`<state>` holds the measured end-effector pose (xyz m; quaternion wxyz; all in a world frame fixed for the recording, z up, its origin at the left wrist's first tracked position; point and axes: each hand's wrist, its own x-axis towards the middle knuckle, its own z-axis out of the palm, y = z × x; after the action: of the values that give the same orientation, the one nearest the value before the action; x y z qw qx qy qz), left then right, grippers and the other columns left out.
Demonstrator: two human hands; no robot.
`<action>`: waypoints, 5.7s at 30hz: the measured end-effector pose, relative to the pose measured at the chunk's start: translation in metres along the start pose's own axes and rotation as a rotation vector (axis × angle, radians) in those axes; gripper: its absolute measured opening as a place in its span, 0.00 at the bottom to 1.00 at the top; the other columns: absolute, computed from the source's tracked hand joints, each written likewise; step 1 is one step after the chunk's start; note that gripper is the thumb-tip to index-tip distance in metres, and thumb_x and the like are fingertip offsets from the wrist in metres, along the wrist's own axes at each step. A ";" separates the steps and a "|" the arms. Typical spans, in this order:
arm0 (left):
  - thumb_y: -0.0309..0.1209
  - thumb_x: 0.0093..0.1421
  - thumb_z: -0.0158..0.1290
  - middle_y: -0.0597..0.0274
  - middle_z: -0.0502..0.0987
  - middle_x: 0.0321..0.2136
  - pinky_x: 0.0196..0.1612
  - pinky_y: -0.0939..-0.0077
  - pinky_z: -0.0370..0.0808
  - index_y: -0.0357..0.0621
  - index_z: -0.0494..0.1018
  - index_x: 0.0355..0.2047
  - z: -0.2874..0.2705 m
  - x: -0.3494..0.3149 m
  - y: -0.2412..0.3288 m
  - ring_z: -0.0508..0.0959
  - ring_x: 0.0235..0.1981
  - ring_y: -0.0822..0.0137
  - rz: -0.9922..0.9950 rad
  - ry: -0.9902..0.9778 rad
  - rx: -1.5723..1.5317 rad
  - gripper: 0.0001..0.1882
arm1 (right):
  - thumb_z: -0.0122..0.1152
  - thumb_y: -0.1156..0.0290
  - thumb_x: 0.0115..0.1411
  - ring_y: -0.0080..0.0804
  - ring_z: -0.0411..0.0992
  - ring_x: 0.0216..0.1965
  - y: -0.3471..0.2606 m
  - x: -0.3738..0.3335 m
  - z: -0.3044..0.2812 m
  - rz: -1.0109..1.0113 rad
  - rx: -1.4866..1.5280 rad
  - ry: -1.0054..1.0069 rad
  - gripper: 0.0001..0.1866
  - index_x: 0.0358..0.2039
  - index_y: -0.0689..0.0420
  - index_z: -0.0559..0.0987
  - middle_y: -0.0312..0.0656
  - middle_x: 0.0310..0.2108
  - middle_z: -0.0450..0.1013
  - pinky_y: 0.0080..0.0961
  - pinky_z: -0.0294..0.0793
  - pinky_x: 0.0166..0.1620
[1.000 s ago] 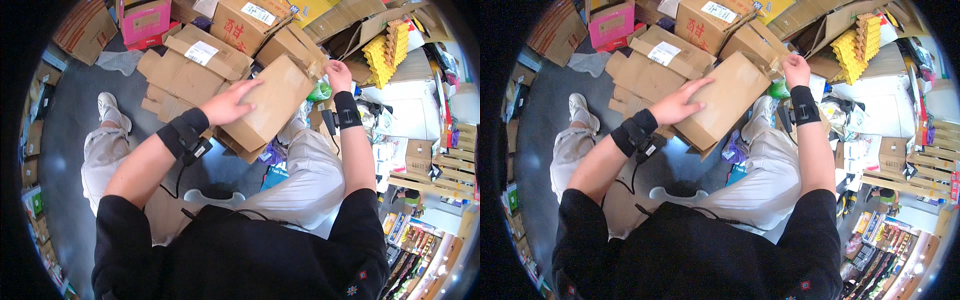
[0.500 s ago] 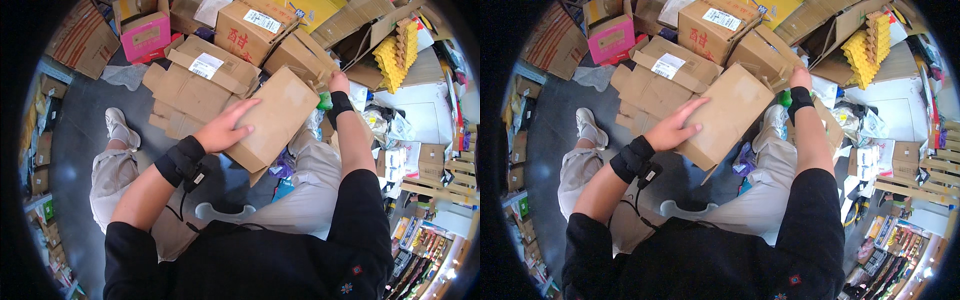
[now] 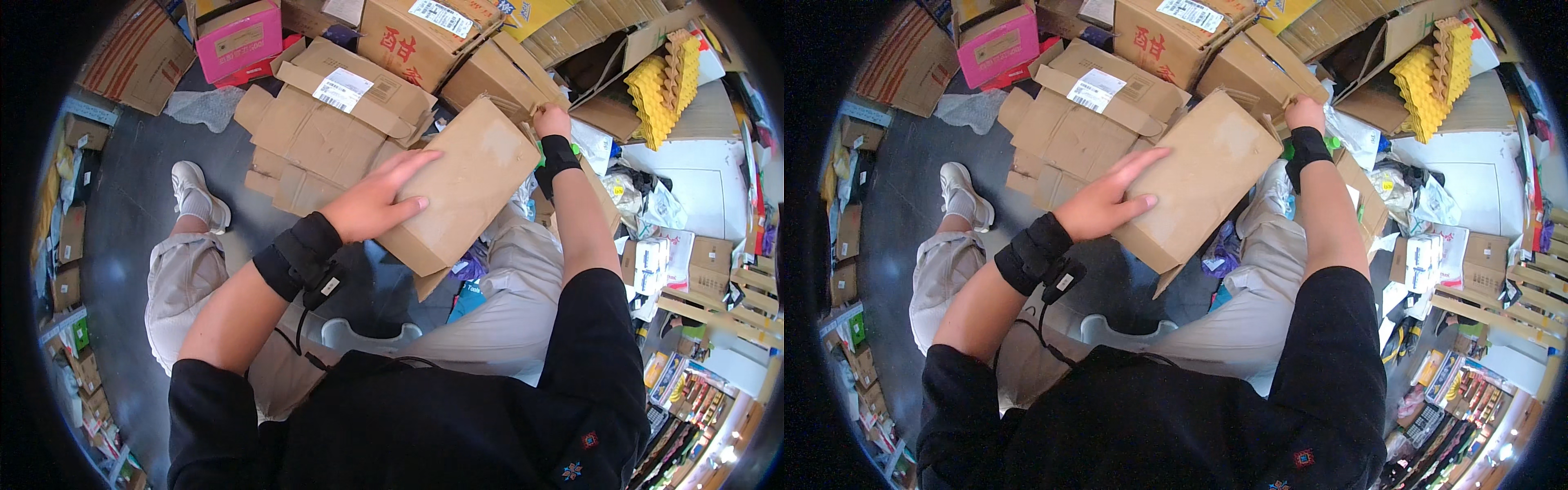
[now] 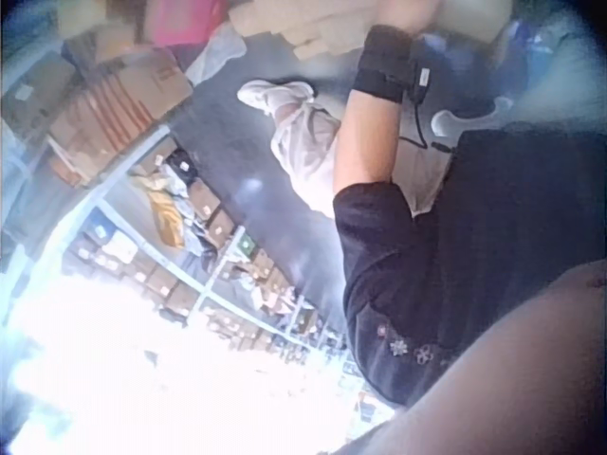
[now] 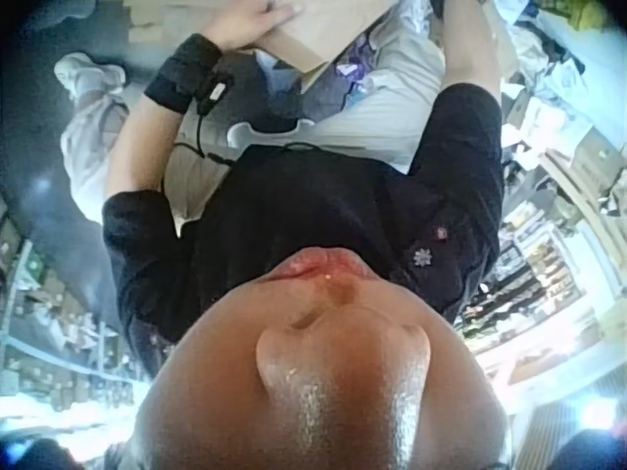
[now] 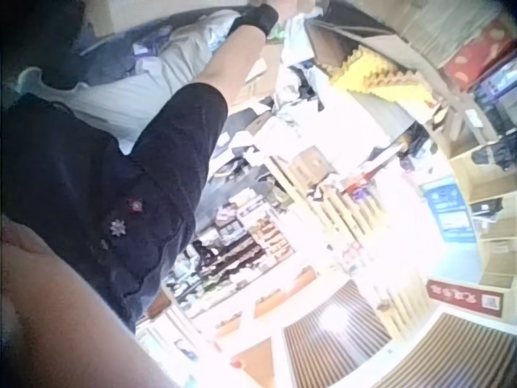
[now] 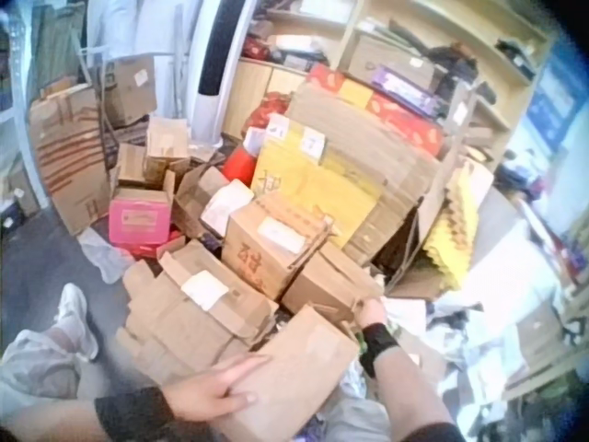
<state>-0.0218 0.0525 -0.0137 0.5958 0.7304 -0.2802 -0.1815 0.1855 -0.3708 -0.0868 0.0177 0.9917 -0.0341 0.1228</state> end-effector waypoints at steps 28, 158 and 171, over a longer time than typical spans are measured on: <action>0.32 0.65 0.51 0.45 0.59 0.66 0.70 0.63 0.54 0.46 0.53 0.71 -0.001 -0.001 -0.008 0.59 0.68 0.50 0.030 0.005 0.030 0.35 | 0.56 0.66 0.59 0.48 0.57 0.66 -0.006 -0.044 0.001 -0.124 -0.429 0.057 0.32 0.66 0.39 0.67 0.39 0.68 0.58 0.65 0.56 0.62; 0.23 0.66 0.48 0.64 0.72 0.56 0.60 0.47 0.65 0.51 0.66 0.55 -0.120 -0.091 -0.005 0.71 0.58 0.62 -0.076 0.918 -1.018 0.18 | 0.52 0.75 0.56 0.65 0.68 0.57 -0.105 -0.134 -0.183 -0.315 0.590 -0.042 0.34 0.64 0.69 0.61 0.70 0.55 0.68 0.43 0.68 0.61; 0.78 0.58 0.33 0.56 0.59 0.69 0.60 0.33 0.61 0.56 0.54 0.72 -0.139 -0.097 0.006 0.63 0.65 0.45 -0.375 0.407 -1.007 0.52 | 0.55 0.79 0.65 0.30 0.74 0.52 -0.060 -0.120 -0.158 -0.223 1.141 -0.087 0.20 0.58 0.65 0.71 0.43 0.52 0.76 0.27 0.73 0.54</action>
<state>-0.0149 0.2188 0.0170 0.8698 0.4140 0.0956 -0.2509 0.0355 -0.2963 0.0357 -0.5082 0.8460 0.1414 0.0780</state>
